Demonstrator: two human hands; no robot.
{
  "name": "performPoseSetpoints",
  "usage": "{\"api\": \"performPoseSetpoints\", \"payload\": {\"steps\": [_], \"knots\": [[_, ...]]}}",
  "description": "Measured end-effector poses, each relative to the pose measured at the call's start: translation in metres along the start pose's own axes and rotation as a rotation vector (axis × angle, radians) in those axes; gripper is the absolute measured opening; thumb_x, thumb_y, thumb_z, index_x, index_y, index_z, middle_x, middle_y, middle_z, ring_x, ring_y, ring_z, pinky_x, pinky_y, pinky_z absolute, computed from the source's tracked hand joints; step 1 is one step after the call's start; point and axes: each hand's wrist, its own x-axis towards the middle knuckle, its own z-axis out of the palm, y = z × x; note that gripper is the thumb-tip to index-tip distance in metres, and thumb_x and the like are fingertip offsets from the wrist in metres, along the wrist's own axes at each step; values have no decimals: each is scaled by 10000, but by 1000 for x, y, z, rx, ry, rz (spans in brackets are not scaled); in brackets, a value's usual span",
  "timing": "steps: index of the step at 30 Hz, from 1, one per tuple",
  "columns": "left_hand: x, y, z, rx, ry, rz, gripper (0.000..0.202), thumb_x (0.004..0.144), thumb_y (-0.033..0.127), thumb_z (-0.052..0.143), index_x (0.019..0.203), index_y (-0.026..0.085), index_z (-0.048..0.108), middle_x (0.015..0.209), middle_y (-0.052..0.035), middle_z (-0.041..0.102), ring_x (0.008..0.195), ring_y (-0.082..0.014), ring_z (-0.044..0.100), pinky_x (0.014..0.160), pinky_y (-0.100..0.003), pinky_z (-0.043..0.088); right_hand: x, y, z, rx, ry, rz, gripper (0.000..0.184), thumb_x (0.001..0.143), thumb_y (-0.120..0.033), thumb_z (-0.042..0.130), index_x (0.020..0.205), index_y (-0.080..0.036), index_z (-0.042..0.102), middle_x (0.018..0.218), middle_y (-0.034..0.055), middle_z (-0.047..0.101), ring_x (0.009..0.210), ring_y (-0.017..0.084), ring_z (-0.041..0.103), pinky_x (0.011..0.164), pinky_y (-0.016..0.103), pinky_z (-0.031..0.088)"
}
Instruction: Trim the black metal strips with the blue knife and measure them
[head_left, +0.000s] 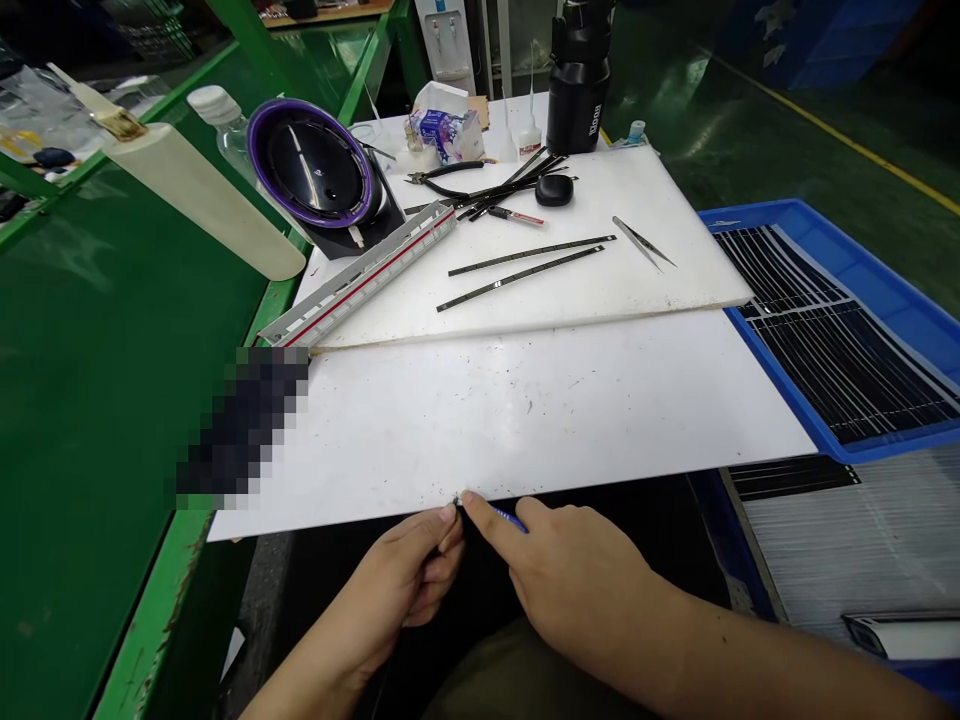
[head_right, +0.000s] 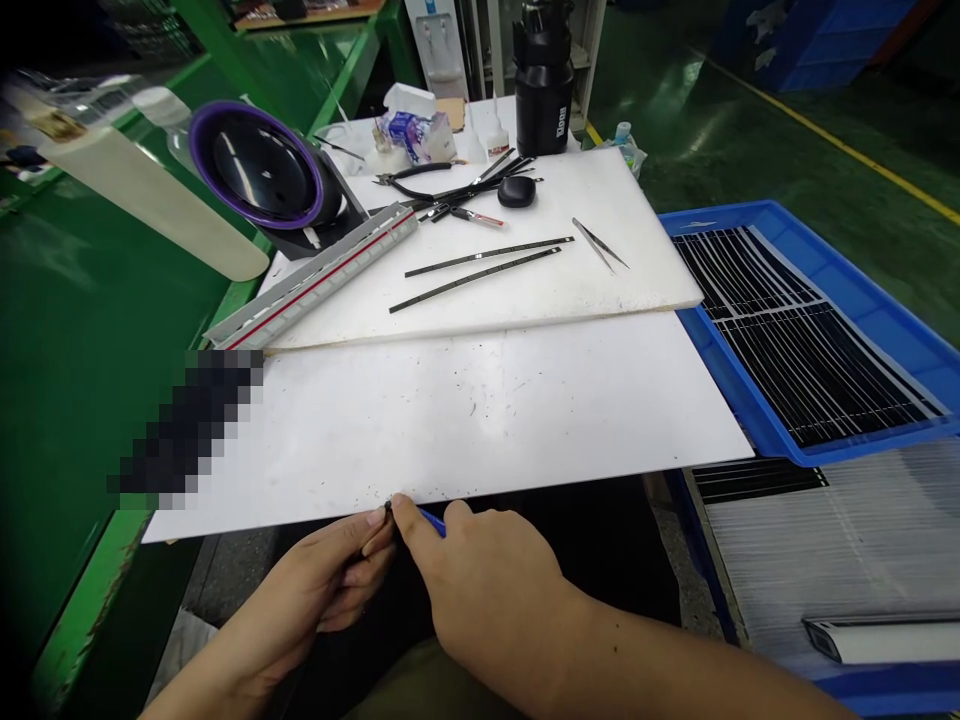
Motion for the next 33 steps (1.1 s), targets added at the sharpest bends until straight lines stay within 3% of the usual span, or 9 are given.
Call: {"api": "performPoseSetpoints", "payload": {"steps": [8, 18, 33], "knots": [[1, -1, -1, 0, 4, 3, 420, 868, 550, 531, 706, 190, 388, 580, 64, 314, 449, -48, 174, 396, -172, 105, -1, -6, 5, -64, -46, 31, 744, 828, -139, 496, 1525, -226, 249, 801, 32, 573, 462, 155, 510, 379, 294, 162], [0, -2, 3, -4, 37, 7, 397, 876, 531, 522, 713, 188, 404, 576, 65, 310, 446, -48, 177, 394, -165, 117, -5, 0, 3, 101, 13, 67, 644, 892, -125, 440, 1509, -250, 304, 781, 11, 601, 551, 161, 558, 450, 286, 252], [2, -1, 2, -43, 14, -6, 415, 855, 545, 552, 701, 191, 398, 566, 68, 310, 435, -45, 158, 386, -166, 106, -2, -8, 9, -55, -36, 57, 781, 821, -172, 522, 1536, -228, 213, 788, 33, 574, 465, 155, 509, 386, 289, 167]]}}
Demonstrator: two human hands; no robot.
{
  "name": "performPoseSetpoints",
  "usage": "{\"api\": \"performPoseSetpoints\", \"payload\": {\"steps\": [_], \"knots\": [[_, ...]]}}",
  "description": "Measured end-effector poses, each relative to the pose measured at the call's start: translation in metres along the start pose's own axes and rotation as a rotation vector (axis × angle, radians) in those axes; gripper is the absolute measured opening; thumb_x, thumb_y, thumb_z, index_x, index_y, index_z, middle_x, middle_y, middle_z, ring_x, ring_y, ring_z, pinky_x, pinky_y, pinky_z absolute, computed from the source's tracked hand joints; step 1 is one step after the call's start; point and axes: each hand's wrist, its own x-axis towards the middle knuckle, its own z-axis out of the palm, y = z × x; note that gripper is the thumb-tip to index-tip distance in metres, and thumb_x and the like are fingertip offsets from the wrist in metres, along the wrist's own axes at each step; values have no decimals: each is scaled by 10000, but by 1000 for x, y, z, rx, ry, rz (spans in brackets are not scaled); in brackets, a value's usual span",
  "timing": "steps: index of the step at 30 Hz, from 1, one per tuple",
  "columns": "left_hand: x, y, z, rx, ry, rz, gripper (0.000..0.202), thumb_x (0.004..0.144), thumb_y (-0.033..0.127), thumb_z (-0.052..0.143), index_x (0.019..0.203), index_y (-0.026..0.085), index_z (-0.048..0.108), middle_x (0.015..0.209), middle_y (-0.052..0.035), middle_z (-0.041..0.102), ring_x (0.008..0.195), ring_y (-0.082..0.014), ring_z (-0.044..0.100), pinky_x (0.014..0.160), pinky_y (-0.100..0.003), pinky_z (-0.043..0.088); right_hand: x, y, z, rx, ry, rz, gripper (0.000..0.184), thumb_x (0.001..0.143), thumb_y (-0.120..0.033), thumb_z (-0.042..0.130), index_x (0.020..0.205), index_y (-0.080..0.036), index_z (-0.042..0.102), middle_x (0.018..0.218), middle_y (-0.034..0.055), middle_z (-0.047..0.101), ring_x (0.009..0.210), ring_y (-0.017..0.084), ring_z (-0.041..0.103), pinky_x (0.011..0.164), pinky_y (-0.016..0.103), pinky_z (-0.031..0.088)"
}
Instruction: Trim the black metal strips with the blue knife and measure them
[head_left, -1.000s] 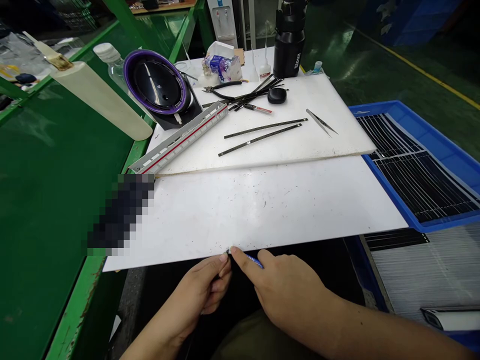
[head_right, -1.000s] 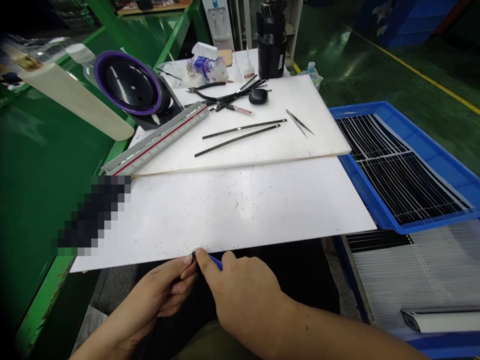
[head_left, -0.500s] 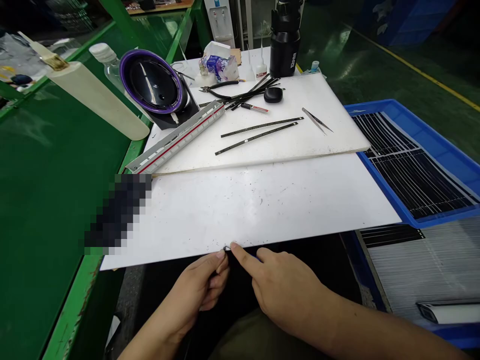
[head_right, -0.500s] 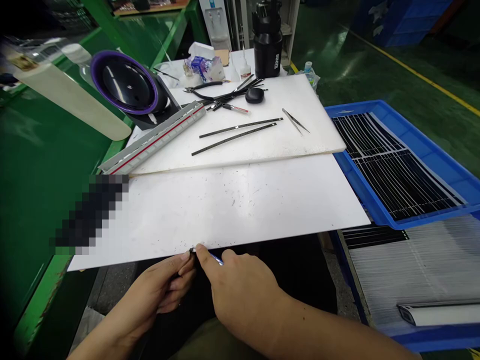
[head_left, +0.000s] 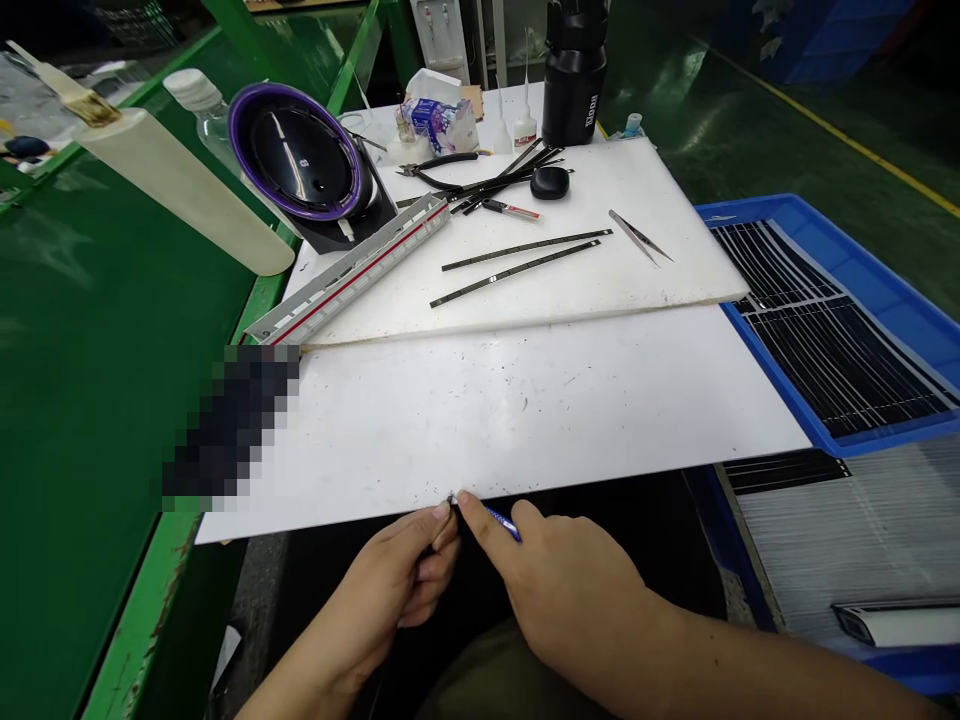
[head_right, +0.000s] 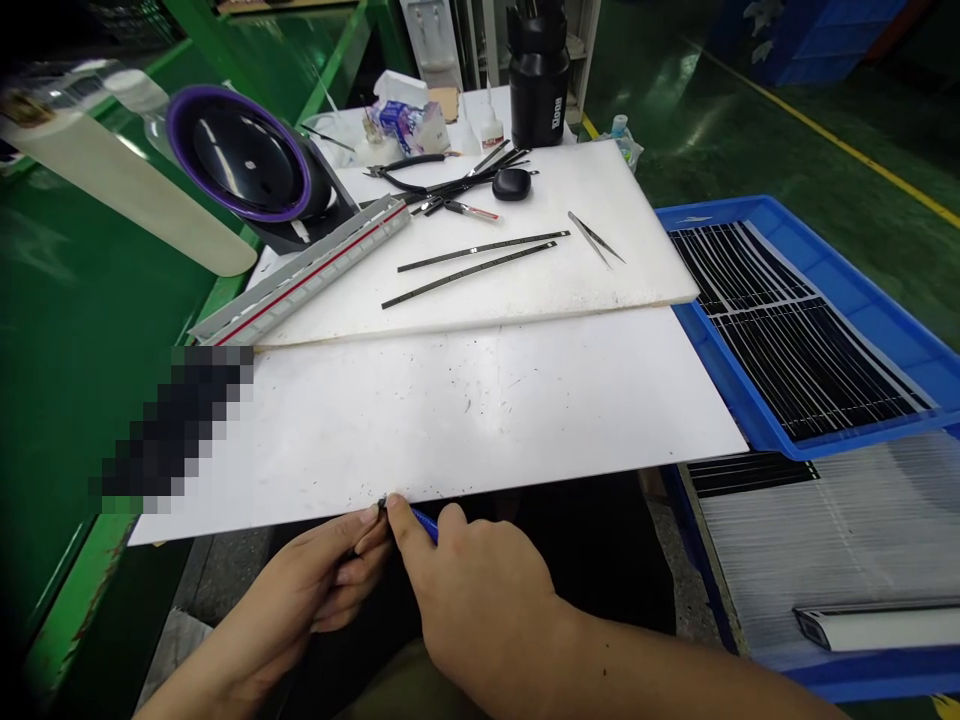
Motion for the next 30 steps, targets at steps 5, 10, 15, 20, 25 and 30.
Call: {"api": "performPoseSetpoints", "payload": {"steps": [5, 10, 15, 20, 25, 30], "knots": [[-1, 1, -2, 14, -7, -11, 426, 848, 559, 552, 696, 190, 403, 565, 70, 301, 434, -43, 155, 385, -165, 104, 0, 4, -3, 80, 10, 28, 678, 879, -156, 458, 1518, -268, 261, 804, 25, 599, 514, 158, 558, 423, 289, 217], [-2, 1, -2, 26, 4, -5, 424, 854, 550, 546, 692, 187, 399, 569, 67, 300, 444, -45, 160, 394, -168, 99, -1, 6, -7, 133, 21, 21, 653, 893, -162, 441, 1517, -258, 275, 809, 26, 614, 537, 166, 568, 448, 296, 239], [-1, 1, -3, 26, -5, -16, 430, 845, 558, 555, 692, 189, 397, 569, 66, 300, 445, -47, 164, 396, -176, 95, 0, 5, -6, 117, 15, 9, 677, 875, -161, 454, 1519, -260, 269, 803, 21, 605, 531, 174, 564, 442, 305, 252], [0, 1, -2, 19, -7, -12, 442, 828, 565, 578, 686, 189, 396, 564, 68, 298, 438, -44, 163, 391, -175, 93, 3, 3, -4, 38, -38, -4, 744, 851, -166, 501, 1534, -241, 215, 793, 25, 577, 491, 162, 534, 399, 296, 218], [-1, 2, -3, 8, -17, -15, 428, 834, 548, 572, 684, 189, 393, 563, 68, 305, 434, -41, 157, 386, -167, 96, 1, -1, -1, 12, -4, 10, 772, 835, -147, 498, 1542, -227, 198, 792, 32, 571, 476, 154, 521, 391, 288, 185], [-2, 3, -3, 5, -25, -19, 405, 846, 528, 554, 690, 188, 401, 565, 69, 304, 433, -41, 155, 385, -167, 99, -1, 2, -4, 102, 4, 42, 686, 880, -139, 448, 1527, -251, 250, 796, 22, 593, 530, 165, 560, 429, 293, 232]]}}
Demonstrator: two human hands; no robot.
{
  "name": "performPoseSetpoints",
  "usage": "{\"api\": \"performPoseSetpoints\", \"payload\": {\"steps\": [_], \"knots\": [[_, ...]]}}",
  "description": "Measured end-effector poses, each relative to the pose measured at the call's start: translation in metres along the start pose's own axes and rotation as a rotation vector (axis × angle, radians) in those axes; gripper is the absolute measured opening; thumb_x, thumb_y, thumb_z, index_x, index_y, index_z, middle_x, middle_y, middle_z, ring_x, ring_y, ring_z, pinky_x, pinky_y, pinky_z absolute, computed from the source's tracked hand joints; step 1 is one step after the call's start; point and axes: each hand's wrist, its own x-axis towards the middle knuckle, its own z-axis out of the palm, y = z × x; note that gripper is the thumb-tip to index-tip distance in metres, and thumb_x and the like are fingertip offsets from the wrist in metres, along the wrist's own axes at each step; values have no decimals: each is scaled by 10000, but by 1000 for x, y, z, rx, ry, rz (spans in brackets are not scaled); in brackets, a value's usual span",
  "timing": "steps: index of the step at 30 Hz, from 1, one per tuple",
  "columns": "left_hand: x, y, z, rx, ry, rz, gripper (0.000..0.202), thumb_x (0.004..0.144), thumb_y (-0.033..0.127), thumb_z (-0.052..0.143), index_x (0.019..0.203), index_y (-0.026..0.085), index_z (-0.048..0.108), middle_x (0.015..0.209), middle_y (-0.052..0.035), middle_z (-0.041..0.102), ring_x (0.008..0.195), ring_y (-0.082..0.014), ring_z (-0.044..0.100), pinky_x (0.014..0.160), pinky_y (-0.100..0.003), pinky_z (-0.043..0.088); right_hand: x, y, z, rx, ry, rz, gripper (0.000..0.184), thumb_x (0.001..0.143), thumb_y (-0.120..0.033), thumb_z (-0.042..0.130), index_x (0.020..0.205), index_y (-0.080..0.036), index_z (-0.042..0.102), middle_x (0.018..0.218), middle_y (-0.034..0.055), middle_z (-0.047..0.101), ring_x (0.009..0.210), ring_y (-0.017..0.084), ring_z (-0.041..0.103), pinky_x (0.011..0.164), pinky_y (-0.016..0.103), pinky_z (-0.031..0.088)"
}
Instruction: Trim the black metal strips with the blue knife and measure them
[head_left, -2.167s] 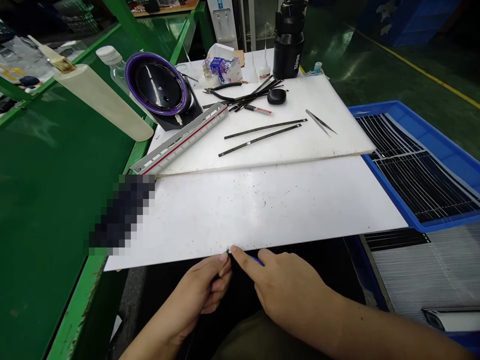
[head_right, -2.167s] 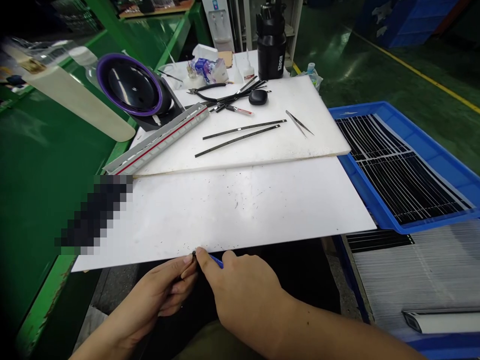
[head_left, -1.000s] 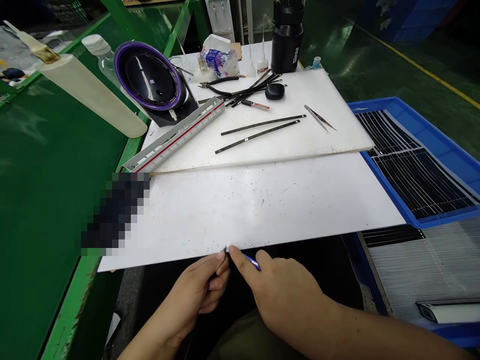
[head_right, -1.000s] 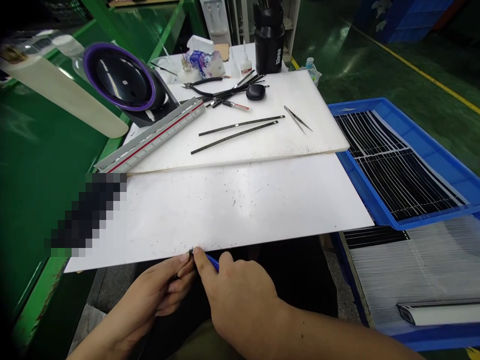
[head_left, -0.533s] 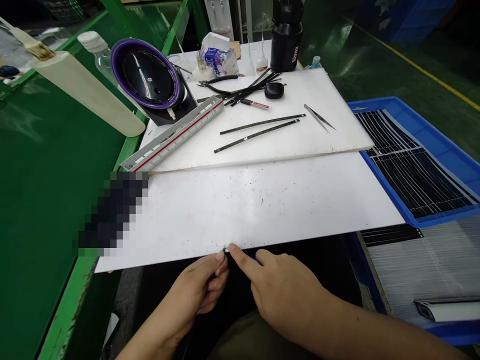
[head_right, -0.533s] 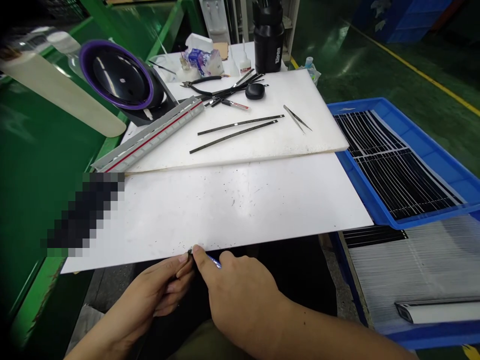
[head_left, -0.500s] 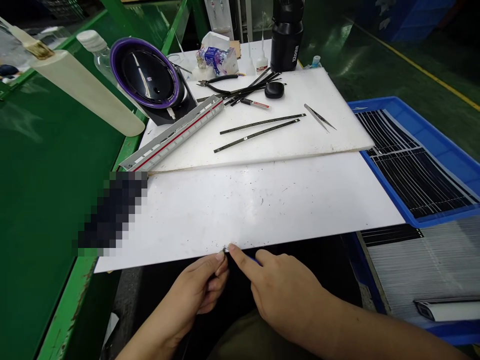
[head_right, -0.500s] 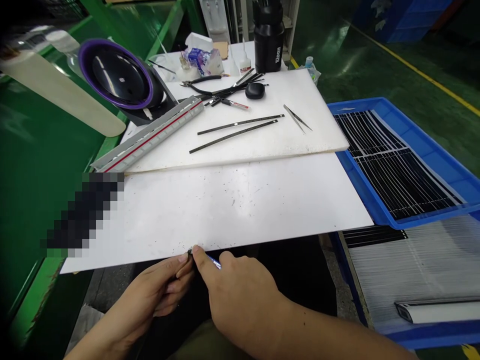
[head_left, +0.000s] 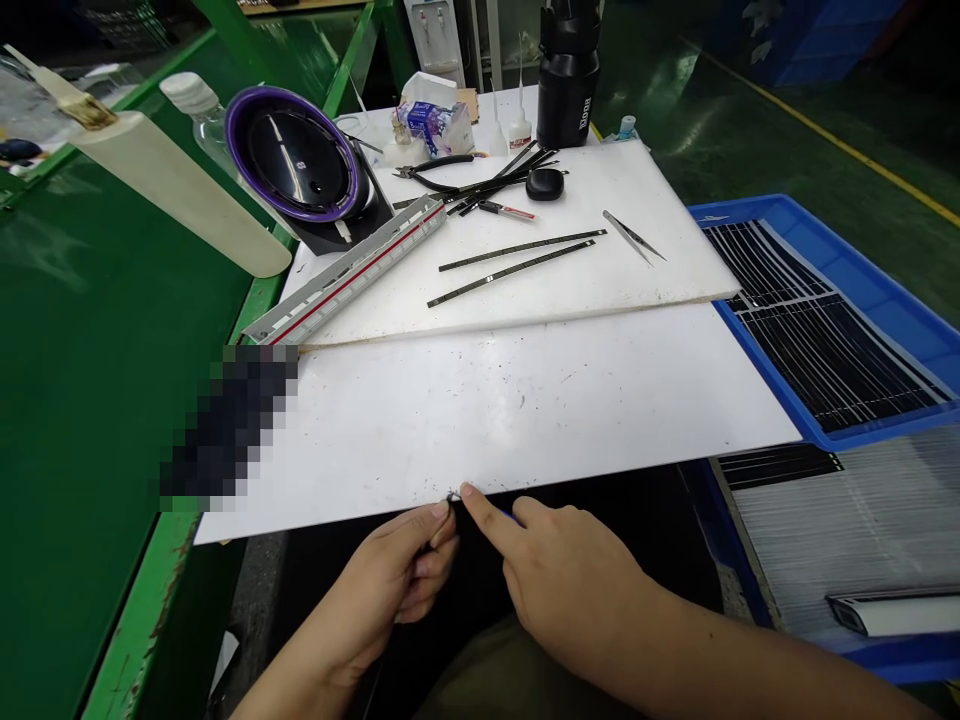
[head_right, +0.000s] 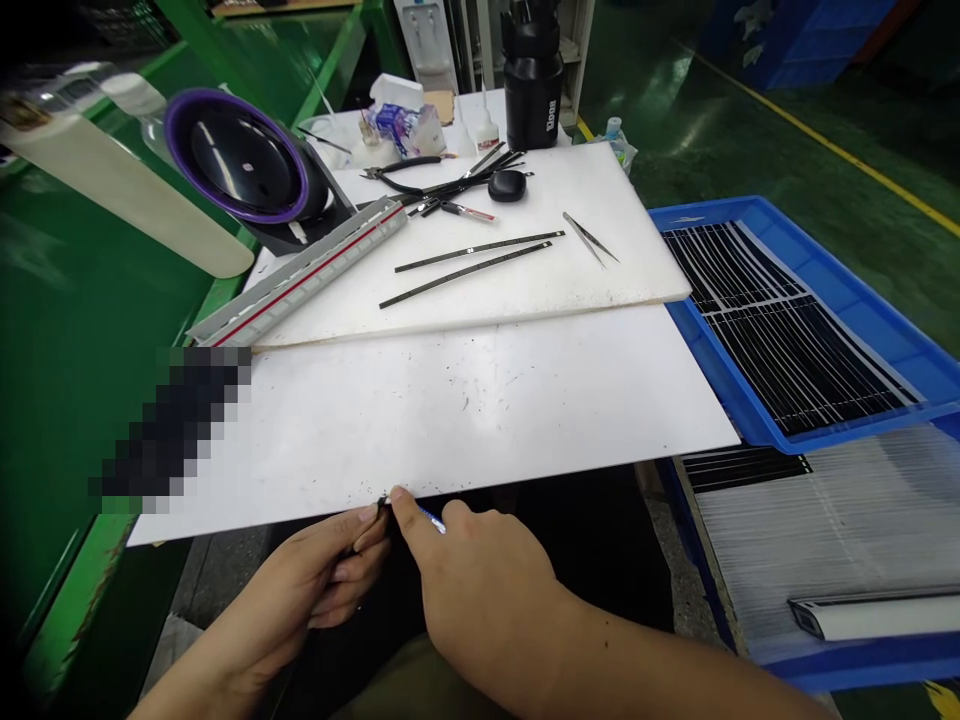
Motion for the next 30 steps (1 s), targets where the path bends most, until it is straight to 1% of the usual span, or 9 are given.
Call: {"api": "performPoseSetpoints", "payload": {"steps": [3, 8, 10, 13, 16, 19, 23, 25, 30], "knots": [[0, 0, 1, 3, -4, 8, 387, 860, 509, 537, 693, 187, 405, 563, 68, 304, 432, -42, 160, 385, -165, 104, -1, 2, -5, 51, 14, 12, 660, 900, -141, 435, 1527, -242, 253, 805, 26, 606, 574, 161, 575, 458, 289, 254], [1, -1, 0, -2, -4, 11, 389, 866, 519, 532, 703, 187, 411, 562, 70, 299, 435, -43, 154, 383, -163, 103, -1, 1, -5, 43, 13, 2, 644, 900, -149, 434, 1519, -246, 284, 793, 24, 604, 552, 164, 563, 442, 296, 223], [2, -1, 0, -5, -1, 2, 394, 862, 527, 536, 706, 187, 413, 563, 70, 303, 436, -43, 157, 383, -161, 104, 0, -1, -2, 11, 8, -2, 677, 877, -147, 458, 1521, -251, 278, 781, 21, 595, 531, 163, 556, 429, 296, 200], [2, -1, -1, -10, 3, 2, 396, 855, 521, 550, 700, 185, 411, 562, 68, 311, 434, -41, 164, 380, -158, 105, 1, -4, 4, -57, -5, -10, 779, 818, -140, 503, 1538, -251, 228, 777, 21, 574, 487, 158, 528, 407, 296, 151], [3, -1, -4, -51, -31, -9, 401, 837, 510, 576, 683, 187, 394, 551, 72, 297, 424, -38, 156, 373, -158, 104, 0, -6, 7, -97, -4, -17, 823, 799, -135, 510, 1549, -236, 189, 793, 30, 564, 468, 154, 511, 394, 298, 123], [4, 0, -6, -78, -61, -35, 413, 811, 513, 604, 675, 188, 388, 546, 76, 284, 422, -37, 147, 367, -156, 100, 0, -3, 7, -81, 1, -5, 792, 812, -128, 490, 1543, -250, 209, 793, 26, 573, 480, 164, 525, 401, 300, 139], [4, -1, -4, -40, -21, 0, 398, 834, 521, 576, 692, 183, 420, 558, 69, 309, 427, -40, 164, 370, -157, 114, 0, 3, 4, 52, 7, -6, 689, 867, -120, 434, 1524, -244, 267, 798, 18, 605, 542, 170, 560, 442, 301, 219], [4, -2, -2, -28, -3, 12, 392, 846, 521, 563, 699, 183, 429, 560, 68, 315, 426, -41, 169, 372, -159, 119, -1, 4, 2, 92, 15, -13, 667, 880, -117, 418, 1521, -231, 277, 811, 19, 615, 566, 173, 565, 464, 306, 244], [2, -4, 0, -28, 12, 11, 401, 849, 535, 562, 706, 185, 428, 561, 69, 317, 428, -42, 170, 377, -162, 117, 0, 4, -1, 115, 10, -21, 675, 875, -128, 435, 1523, -235, 280, 809, 17, 615, 558, 165, 545, 456, 301, 235]]}}
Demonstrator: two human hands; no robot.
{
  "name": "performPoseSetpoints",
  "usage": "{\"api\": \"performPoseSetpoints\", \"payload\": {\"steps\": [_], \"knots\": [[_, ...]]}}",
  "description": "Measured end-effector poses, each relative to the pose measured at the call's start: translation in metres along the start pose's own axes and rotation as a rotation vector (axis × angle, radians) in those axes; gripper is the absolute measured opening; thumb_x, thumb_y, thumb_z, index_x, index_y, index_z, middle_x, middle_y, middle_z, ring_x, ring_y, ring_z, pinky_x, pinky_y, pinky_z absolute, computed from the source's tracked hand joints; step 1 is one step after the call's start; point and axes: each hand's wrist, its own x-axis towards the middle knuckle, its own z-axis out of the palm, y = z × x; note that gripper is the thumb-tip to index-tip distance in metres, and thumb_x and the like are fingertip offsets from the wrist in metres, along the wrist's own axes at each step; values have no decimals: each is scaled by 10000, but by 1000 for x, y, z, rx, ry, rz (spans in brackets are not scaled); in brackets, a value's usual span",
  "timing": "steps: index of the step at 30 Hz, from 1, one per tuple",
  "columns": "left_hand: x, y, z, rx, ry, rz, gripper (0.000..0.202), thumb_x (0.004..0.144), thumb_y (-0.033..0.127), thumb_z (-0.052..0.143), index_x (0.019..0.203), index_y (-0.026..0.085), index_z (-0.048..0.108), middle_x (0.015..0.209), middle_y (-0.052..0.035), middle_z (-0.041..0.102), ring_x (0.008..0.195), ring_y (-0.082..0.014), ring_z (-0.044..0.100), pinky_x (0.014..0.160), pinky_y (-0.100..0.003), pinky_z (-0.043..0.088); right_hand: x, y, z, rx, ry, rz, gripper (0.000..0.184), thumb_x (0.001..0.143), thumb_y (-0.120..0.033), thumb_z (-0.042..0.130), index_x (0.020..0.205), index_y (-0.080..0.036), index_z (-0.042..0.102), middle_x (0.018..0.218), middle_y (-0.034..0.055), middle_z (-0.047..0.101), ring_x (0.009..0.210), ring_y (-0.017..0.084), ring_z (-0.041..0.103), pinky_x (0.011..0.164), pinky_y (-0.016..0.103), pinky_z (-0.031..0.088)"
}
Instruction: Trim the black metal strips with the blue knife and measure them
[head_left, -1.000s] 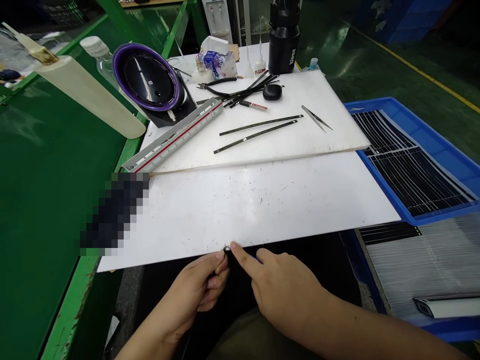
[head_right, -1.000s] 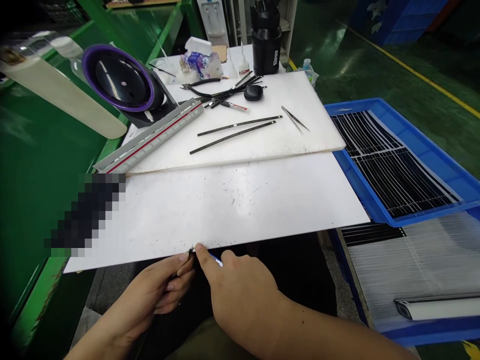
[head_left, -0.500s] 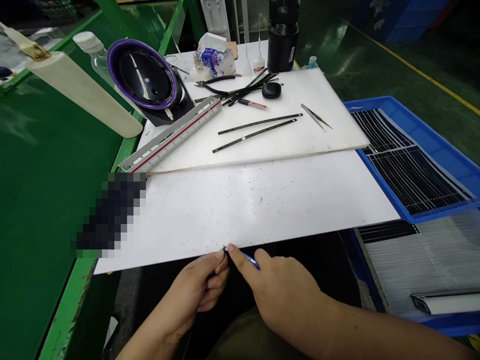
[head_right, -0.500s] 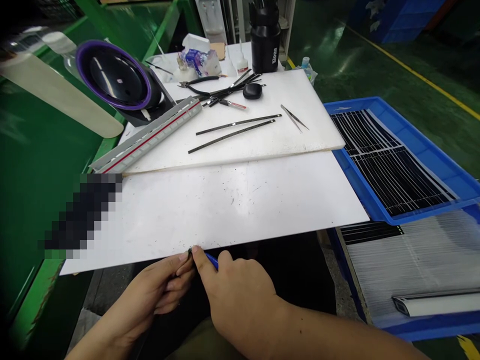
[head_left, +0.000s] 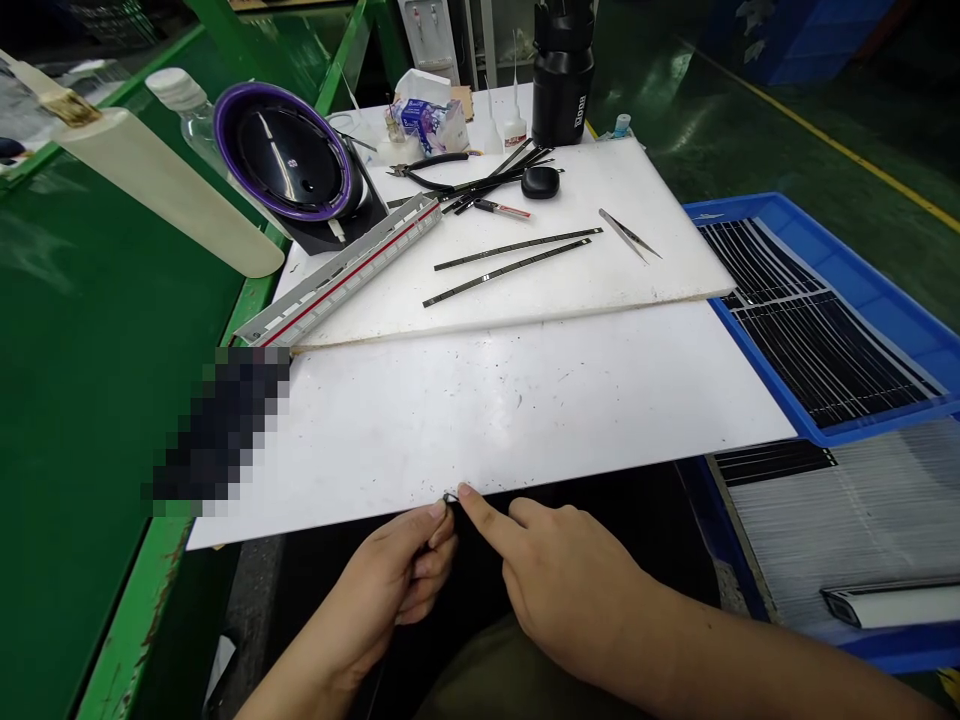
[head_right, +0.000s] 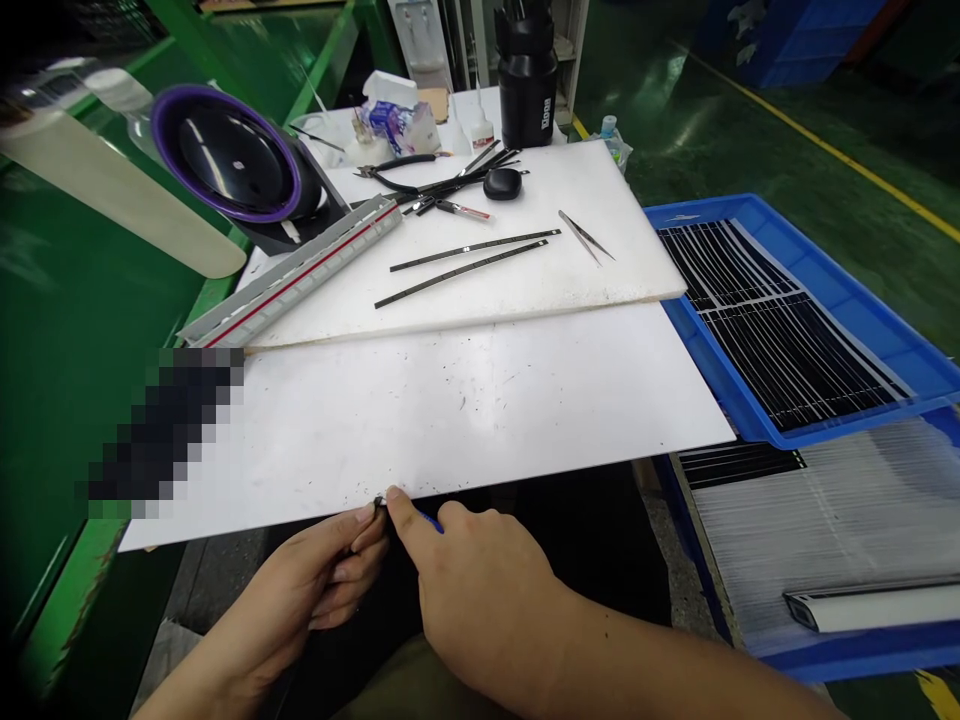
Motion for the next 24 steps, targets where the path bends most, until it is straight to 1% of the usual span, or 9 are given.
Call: {"api": "performPoseSetpoints", "payload": {"steps": [5, 9, 12, 15, 19, 24], "knots": [[-1, 0, 0, 4, 6, -1, 417, 838, 550, 572, 697, 186, 424, 555, 69, 318, 422, -41, 173, 377, -169, 111, 1, 3, 0, -46, 20, -42, 666, 873, -141, 452, 1514, -234, 295, 788, 14, 603, 538, 160, 526, 445, 298, 215], [-1, 1, 2, 5, 9, -10, 425, 831, 556, 577, 696, 186, 419, 549, 71, 312, 424, -41, 167, 379, -170, 102, 1, 3, 3, -134, 26, -52, 725, 833, -153, 495, 1519, -234, 274, 768, 15, 576, 494, 153, 493, 425, 304, 155], [0, 2, 1, 7, 6, -15, 413, 841, 546, 566, 700, 186, 420, 552, 70, 313, 427, -42, 163, 381, -171, 98, 1, 0, 6, -181, 25, -55, 759, 814, -154, 512, 1525, -238, 256, 762, 16, 563, 474, 148, 481, 413, 305, 132], [0, 2, 0, 7, -8, -12, 402, 848, 535, 562, 705, 185, 426, 558, 67, 320, 430, -43, 170, 383, -170, 107, 0, -3, 6, -227, 15, -47, 786, 798, -159, 519, 1532, -218, 242, 774, 26, 555, 456, 149, 466, 402, 305, 114], [1, 3, -4, 11, -21, -23, 426, 818, 549, 594, 692, 185, 413, 557, 70, 311, 433, -40, 165, 381, -167, 106, 0, -1, 6, -223, 9, -33, 751, 826, -146, 486, 1531, -241, 244, 782, 23, 567, 464, 158, 487, 408, 307, 134], [1, 3, -5, 24, -17, -37, 445, 796, 569, 612, 689, 186, 411, 556, 71, 308, 438, -42, 163, 380, -165, 101, 0, 7, 5, -95, 26, -54, 697, 871, -151, 462, 1526, -248, 244, 813, 11, 606, 545, 164, 541, 446, 305, 222]]}}
